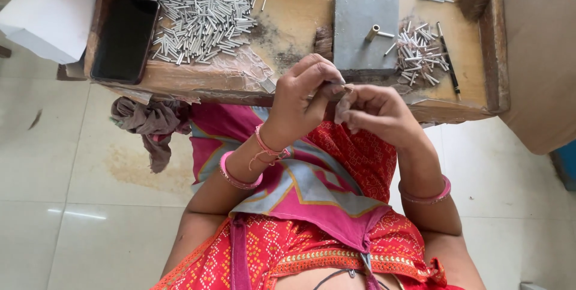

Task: The recorder is manually assembling small metal pins and components on a manufacturing workbench.

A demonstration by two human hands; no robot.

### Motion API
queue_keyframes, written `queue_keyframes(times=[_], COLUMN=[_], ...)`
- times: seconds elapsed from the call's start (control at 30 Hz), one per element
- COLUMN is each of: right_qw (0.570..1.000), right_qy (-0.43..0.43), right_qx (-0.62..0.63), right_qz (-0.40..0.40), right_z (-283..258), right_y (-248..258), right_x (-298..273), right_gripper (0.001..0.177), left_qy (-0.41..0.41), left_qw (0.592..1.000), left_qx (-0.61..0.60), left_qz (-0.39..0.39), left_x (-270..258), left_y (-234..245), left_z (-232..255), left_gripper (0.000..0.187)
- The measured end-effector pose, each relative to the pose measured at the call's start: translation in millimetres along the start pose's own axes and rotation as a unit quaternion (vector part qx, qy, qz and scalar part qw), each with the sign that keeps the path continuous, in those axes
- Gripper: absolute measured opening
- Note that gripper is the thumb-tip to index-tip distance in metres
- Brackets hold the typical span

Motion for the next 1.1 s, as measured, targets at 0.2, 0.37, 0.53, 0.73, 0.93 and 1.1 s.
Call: queue_keyframes(times=[0.2, 0.37, 0.53, 0.73, 0.93, 1.1], right_qw=[0.924, 0.797, 0.780, 0.908, 0.904, 0.892], right_qy=[0.200, 0.353, 0.343, 0.289, 0.285, 0.301], right_qx=[-0.303, -0.452, -0.489, -0.251, -0.271, -0.298], right_qz=[0.121, 0.190, 0.186, 0.170, 0.167, 0.157], right_z=[-48, -75, -56, -18, -17, -19], right_y=[-40, -54, -40, 13, 12, 8], right_x=[-16, -38, -22, -3, -4, -5], right_gripper=[0.021, 0.021, 0.017, 0.009, 0.008, 0.008], left_qy=[0.199, 0.290, 0.188, 0.118, 0.170, 0.115], left_qw=[0.961, 0.865, 0.976, 0.880, 0.812, 0.806], left_qx=[-0.193, -0.408, -0.103, 0.457, 0.558, 0.578], left_qz=[0.011, -0.036, -0.037, 0.052, 0.028, 0.047], left_x=[-22, -37, -23, 17, 25, 14], left_y=[-19, -44, -15, 75, 99, 86], left_z=[-50, -68, -78, -132, -140, -126], left_gripper=[0.008, 0.002, 0.007, 0.029, 0.024, 0.021])
Point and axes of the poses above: each hand's wrist, its own x-axis towards the middle knuckle, its own y-axis out of the back of the hand, z = x × y, the point moved 8 cm from there along x, towards the middle knuckle
